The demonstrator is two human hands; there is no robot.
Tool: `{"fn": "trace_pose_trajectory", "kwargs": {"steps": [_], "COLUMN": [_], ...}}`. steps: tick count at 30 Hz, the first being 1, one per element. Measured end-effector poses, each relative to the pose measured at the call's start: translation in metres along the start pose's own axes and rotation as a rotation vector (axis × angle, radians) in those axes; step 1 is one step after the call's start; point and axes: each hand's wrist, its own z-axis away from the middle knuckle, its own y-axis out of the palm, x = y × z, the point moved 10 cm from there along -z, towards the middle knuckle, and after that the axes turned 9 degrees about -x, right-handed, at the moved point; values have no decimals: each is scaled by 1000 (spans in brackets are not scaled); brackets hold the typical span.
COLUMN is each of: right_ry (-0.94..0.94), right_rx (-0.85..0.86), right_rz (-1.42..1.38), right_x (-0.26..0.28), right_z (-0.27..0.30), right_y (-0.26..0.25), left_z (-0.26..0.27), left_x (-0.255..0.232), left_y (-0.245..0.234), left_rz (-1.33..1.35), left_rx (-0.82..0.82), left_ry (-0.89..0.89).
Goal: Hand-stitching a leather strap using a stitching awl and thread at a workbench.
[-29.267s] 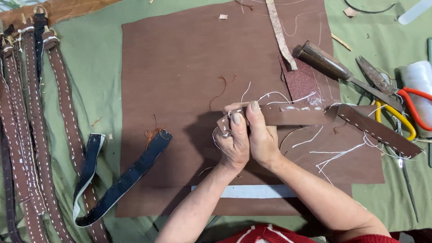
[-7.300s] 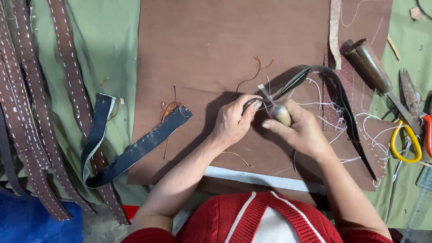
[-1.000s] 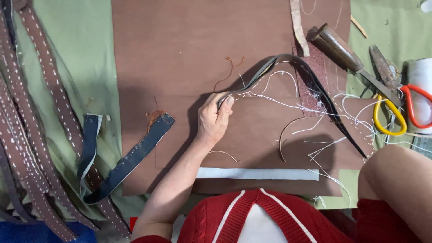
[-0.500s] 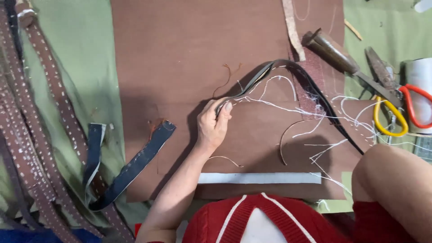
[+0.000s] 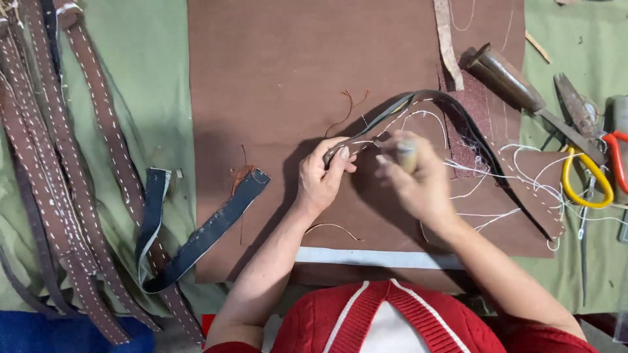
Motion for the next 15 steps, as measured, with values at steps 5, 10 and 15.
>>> {"fn": "trace_pose_trajectory", "kwargs": {"steps": [5, 10, 15], "right_ry": [-125, -86, 14], "right_rx": [-61, -35, 37], "right_rz": [285, 262, 141], "right_x": [-25, -9, -15], "right_z": [-3, 31, 64], "right_y": [17, 28, 60], "left_z": [-1, -2, -1], "left_x": [9, 9, 7], "left_y": [-3, -5, -6], "left_rz": [-4, -20, 36], "left_rx": [-16, -10, 9], "left_ry": [-51, -143, -224]}}
